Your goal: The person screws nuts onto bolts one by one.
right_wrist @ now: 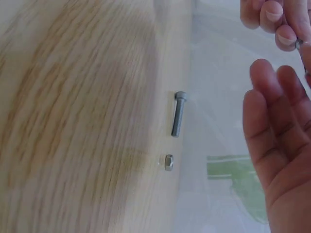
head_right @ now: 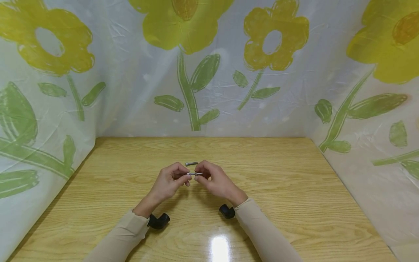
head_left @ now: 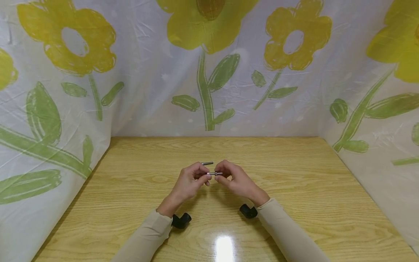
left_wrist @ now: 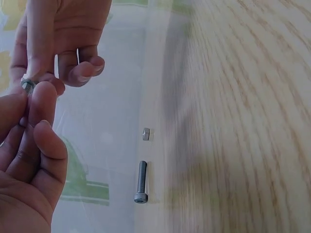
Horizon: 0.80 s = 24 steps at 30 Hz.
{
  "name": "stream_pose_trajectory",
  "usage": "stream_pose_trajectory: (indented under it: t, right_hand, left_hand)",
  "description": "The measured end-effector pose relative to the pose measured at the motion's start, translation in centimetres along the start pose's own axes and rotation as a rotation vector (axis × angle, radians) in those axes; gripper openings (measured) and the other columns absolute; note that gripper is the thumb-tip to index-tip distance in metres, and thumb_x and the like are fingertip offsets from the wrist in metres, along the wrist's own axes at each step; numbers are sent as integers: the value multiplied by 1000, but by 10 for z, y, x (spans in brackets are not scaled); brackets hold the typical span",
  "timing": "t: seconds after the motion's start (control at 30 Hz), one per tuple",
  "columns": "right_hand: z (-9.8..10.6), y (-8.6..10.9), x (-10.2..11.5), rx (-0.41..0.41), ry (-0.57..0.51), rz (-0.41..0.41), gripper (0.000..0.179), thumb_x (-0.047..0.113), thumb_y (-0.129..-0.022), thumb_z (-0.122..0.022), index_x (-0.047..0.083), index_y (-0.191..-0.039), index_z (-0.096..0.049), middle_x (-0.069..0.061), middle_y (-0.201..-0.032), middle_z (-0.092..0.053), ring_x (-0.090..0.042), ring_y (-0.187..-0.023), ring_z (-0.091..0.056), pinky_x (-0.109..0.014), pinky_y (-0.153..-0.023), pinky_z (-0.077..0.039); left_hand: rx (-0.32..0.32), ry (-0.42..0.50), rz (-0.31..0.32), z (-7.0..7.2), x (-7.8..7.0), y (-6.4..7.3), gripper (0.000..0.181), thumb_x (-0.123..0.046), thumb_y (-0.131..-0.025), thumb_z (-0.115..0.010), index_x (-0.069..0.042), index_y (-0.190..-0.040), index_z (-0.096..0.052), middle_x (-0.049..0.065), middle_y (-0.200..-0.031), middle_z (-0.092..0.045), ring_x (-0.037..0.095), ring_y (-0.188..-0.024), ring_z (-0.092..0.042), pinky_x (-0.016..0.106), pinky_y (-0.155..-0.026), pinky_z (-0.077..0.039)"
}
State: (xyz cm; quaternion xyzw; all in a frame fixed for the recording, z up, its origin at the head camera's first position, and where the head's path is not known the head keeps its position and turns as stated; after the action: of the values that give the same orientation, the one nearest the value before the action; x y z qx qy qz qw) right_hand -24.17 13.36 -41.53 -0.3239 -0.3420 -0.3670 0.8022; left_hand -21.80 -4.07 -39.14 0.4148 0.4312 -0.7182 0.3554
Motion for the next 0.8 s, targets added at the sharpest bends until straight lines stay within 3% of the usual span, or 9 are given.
stream_pose_trajectory:
  t: [0.1, 0.17, 0.27, 0.4, 0.53, 0.67, 0.8]
  right_hand:
    - [0, 0, 0, 8, 26, 4, 14, 29, -100, -51, 20, -96, -61, -5, -92, -62, -20, -79, -61, -34, -69, -49]
    - [0, 0, -2, 9, 29, -4, 21, 32, -102, -47, 20, -92, -61, -8, -90, -61, -25, -78, -61, -34, -68, -49]
    - [0, 0, -2, -2, 20, -28, 15, 32, -100, -52, 20, -100, -60, -3, -95, -62, -21, -81, -62, -37, -71, -50]
    - [2, 2, 13, -14, -2, -35, 17, 19, -95, -62, 14, -111, -57, 1, -100, -62, -16, -84, -60, -41, -75, -49]
    - [5, 3, 32, 4, 3, -15, 6, 9, -99, -54, 8, -100, -60, -3, -93, -60, -24, -81, -59, -38, -72, -49]
    - [2, 2, 19, 1, 28, -35, 18, 17, -102, -47, 13, -92, -62, 0, -87, -58, -28, -79, -60, -34, -68, -49]
    - [0, 1, 4, -12, 15, -47, 11, 23, -97, -58, 16, -106, -59, 5, -95, -60, -19, -82, -60, -36, -72, -49]
  left_hand:
    - [8, -10, 2, 0, 0, 0, 7, 3, -91, -62, 4, -98, -60, 15, -87, -69, 27, -68, -67, 35, -57, -52]
    - [10, -6, 7, -1, 0, 0, 7, 3, -91, -61, 4, -98, -60, 15, -87, -69, 30, -69, -67, 36, -57, -52]
    - [10, 5, 12, 0, 1, -1, 7, 4, -90, -61, 4, -98, -60, 15, -87, -69, 31, -69, -67, 32, -58, -53]
    - [8, -2, 15, 0, 1, -1, 7, 4, -90, -62, 4, -97, -61, 14, -85, -69, 23, -68, -67, 32, -60, -53]
    - [6, -19, 12, 0, 2, -1, 7, 4, -90, -62, 3, -97, -61, 13, -85, -69, 16, -66, -66, 38, -57, -52]
    - [-5, -17, 7, -2, 16, -3, 7, 2, -91, -62, 0, -98, -61, 12, -87, -70, 20, -66, -66, 41, -57, -52]
    - [-17, 16, -1, -3, 31, -4, 7, -1, -90, -64, -4, -97, -62, 15, -86, -69, 31, -68, -66, 44, -60, -54]
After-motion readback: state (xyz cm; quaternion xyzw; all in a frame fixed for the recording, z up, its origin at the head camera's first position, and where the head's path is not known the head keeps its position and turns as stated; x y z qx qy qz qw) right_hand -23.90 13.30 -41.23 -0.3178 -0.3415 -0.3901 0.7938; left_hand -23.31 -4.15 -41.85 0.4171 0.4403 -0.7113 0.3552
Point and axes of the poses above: each hand's wrist, its own y-axis away from the middle knuckle, its own z-axis out of the back of the hand, x = y × z, the point moved 4 cm from there along -y, towards the middle knuckle
